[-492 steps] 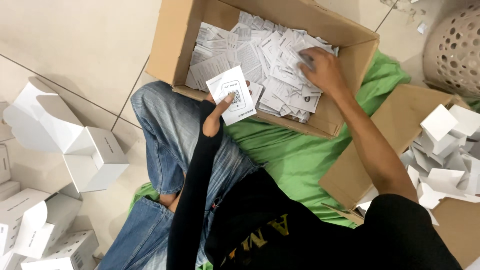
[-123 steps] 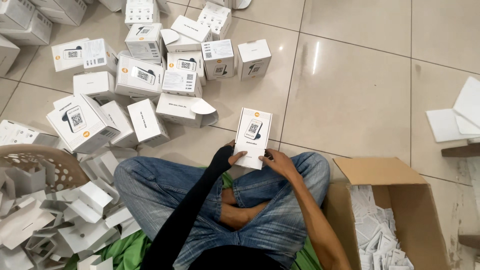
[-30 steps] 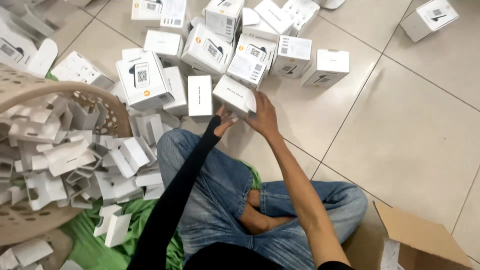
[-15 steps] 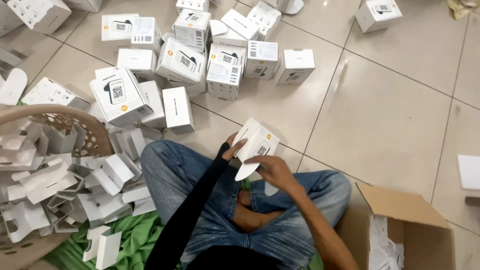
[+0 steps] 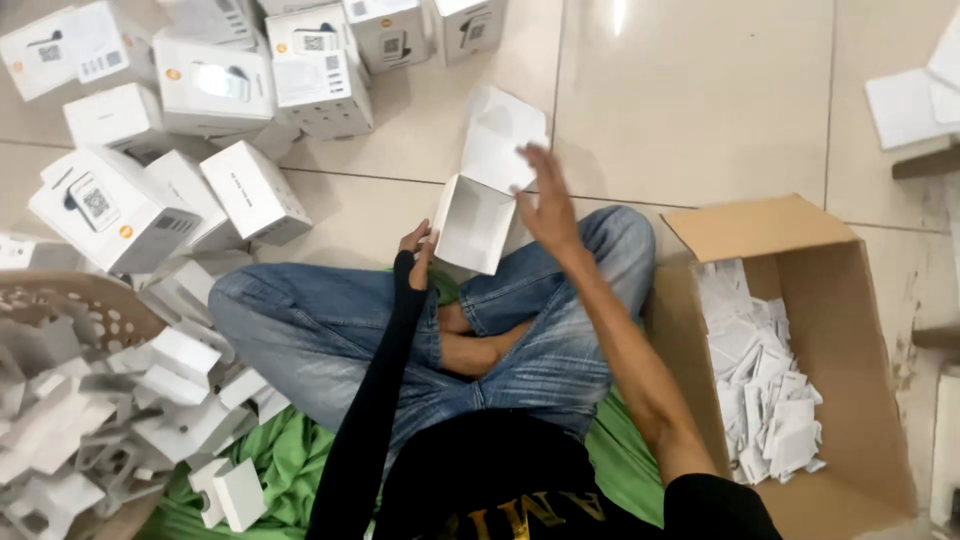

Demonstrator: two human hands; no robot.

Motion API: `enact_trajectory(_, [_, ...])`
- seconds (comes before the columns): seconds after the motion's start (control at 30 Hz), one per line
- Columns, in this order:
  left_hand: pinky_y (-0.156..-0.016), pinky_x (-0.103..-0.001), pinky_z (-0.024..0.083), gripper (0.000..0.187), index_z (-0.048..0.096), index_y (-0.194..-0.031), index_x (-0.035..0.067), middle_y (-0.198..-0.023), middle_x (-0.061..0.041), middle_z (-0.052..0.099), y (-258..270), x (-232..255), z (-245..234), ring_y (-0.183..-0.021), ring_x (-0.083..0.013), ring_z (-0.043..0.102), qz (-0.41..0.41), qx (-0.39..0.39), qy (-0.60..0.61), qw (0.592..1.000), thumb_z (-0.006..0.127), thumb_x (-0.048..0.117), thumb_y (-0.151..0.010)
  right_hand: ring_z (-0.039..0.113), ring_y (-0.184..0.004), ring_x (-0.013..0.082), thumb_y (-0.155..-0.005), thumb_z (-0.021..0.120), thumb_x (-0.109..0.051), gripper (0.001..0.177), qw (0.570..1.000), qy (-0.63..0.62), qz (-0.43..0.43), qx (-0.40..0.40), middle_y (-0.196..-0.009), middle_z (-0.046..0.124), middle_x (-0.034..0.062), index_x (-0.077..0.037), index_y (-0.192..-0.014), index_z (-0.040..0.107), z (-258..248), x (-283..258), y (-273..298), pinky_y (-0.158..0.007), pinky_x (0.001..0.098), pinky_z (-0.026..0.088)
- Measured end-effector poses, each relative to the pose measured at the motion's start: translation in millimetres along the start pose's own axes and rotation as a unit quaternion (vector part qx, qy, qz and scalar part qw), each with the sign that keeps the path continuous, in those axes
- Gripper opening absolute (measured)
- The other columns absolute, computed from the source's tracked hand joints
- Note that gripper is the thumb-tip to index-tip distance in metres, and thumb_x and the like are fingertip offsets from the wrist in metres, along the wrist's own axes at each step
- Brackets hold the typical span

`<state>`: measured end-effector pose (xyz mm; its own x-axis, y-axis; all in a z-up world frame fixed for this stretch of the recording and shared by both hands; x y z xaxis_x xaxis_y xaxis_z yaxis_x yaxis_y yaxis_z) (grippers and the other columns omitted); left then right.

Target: The person assembles small cardboard boxes and inserts instruction manuals for an electronic device.

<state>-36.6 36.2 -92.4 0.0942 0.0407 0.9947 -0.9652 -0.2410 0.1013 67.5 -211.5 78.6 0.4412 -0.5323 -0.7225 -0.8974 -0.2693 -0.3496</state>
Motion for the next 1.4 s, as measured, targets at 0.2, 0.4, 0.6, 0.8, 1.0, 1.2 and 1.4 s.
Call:
enact_trajectory(0.2, [-0.076, -0.030, 0.054, 0.037, 0.068, -0.137, 0.007, -0.122, -0.010, 0.064, -14.6, 26.5, -0.2, -0.099, -0.0197, 0.064, 0.078, -0.013, -0.241, 0.967, 0.065, 0.020, -0.102, 0.018, -0.158, 0.0435, -0.096, 0.068, -0.007, 0.077, 0.996, -0.047, 0.046, -0.055, -0.173, 0.009, 0.0192, -0.018, -0.162, 0.029, 69.6, 9.2, 81.4, -0.124, 0.0534, 0.035])
enact_trajectory(0.4, [-0.094, -0.046, 0.050, 0.091, 0.034, -0.159, 0.001, -0.139, -0.022, 0.051, -20.5, 43.2, 4.9, -0.110, -0.0336, 0.058, 0.096, -0.054, -0.307, 0.945, 0.082, 0.027, -0.086, 0.036, -0.152, 0.0375, -0.096, 0.064, -0.004, 0.069, 0.981, -0.147, 0.078, -0.104, -0.171, 0.015, 0.0113, -0.020, -0.156, 0.035, 28.3, 4.8, 66.0, -0.106, 0.0428, 0.053])
enact_trajectory(0.6, [-0.131, -0.057, 0.028, 0.090, 0.029, -0.167, 0.001, -0.169, -0.024, 0.035, 9.0, 152.8, 93.7, -0.159, -0.0434, 0.031, 0.290, -0.036, -0.412, 0.863, 0.082, 0.025, -0.099, 0.058, -0.139, 0.0281, -0.102, 0.056, 0.000, 0.040, 0.994, 0.010, 0.041, 0.101, -0.151, 0.055, 0.0051, -0.014, -0.139, 0.061, -173.2, 0.1, 119.6, -0.120, 0.0452, 0.048])
enact_trajectory(0.8, [-0.136, -0.054, 0.023, 0.083, 0.026, -0.165, 0.002, -0.171, -0.024, 0.032, 35.2, 196.1, 255.8, -0.162, -0.0405, 0.029, 0.288, -0.187, -0.256, 0.904, 0.072, 0.015, -0.098, 0.057, -0.112, 0.0406, -0.077, 0.081, -0.010, 0.058, 0.954, 0.176, 0.202, 0.139, -0.123, 0.062, 0.0187, 0.001, -0.130, 0.062, -276.7, 125.7, 231.4, -0.094, 0.0465, 0.049])
enact_trajectory(1.0, [-0.129, -0.048, 0.032, 0.068, 0.039, -0.158, 0.001, -0.160, -0.021, 0.043, 84.2, 209.4, 377.0, -0.153, -0.0359, 0.040, 0.296, -0.336, -0.227, 0.865, 0.069, 0.011, -0.098, 0.064, -0.103, 0.0292, -0.090, 0.079, -0.005, 0.021, 0.919, 0.128, 0.341, 0.152, -0.108, 0.070, 0.0070, -0.009, -0.109, 0.072, -278.5, 155.9, 287.3, -0.082, 0.0389, 0.055])
enact_trajectory(1.2, [-0.108, -0.039, 0.052, 0.042, 0.059, -0.140, -0.003, -0.134, -0.022, 0.068, 117.1, 54.5, 438.1, -0.123, -0.0337, 0.069, -0.271, -0.520, 0.107, 0.803, 0.051, 0.025, -0.110, 0.065, -0.083, 0.0198, -0.087, 0.076, 0.003, 0.024, 0.907, 0.024, 0.294, 0.302, -0.102, 0.064, 0.0072, -0.005, -0.109, 0.072, -309.3, 88.7, 279.0, -0.075, 0.0322, 0.054])
enact_trajectory(1.4, [-0.100, -0.035, 0.054, 0.051, 0.042, -0.149, -0.001, -0.136, -0.018, 0.065, 88.9, 78.2, 442.1, -0.123, -0.0268, 0.066, -0.269, -0.456, 0.171, 0.831, 0.050, 0.024, -0.106, 0.072, -0.107, 0.0221, -0.097, 0.075, -0.002, 0.021, 0.942, -0.057, 0.262, 0.202, -0.117, 0.070, 0.0078, -0.006, -0.117, 0.073, -294.4, 118.2, 273.7, -0.090, 0.0339, 0.058])
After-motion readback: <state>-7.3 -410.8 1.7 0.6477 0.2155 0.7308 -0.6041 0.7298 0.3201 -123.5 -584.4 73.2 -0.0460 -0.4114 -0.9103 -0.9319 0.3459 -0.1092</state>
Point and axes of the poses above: each hand's wrist, its own y-axis away from the middle knuckle, its own z-axis out of the palm, x = y × z, the point moved 4 cm from there along -y, towards the middle knuckle
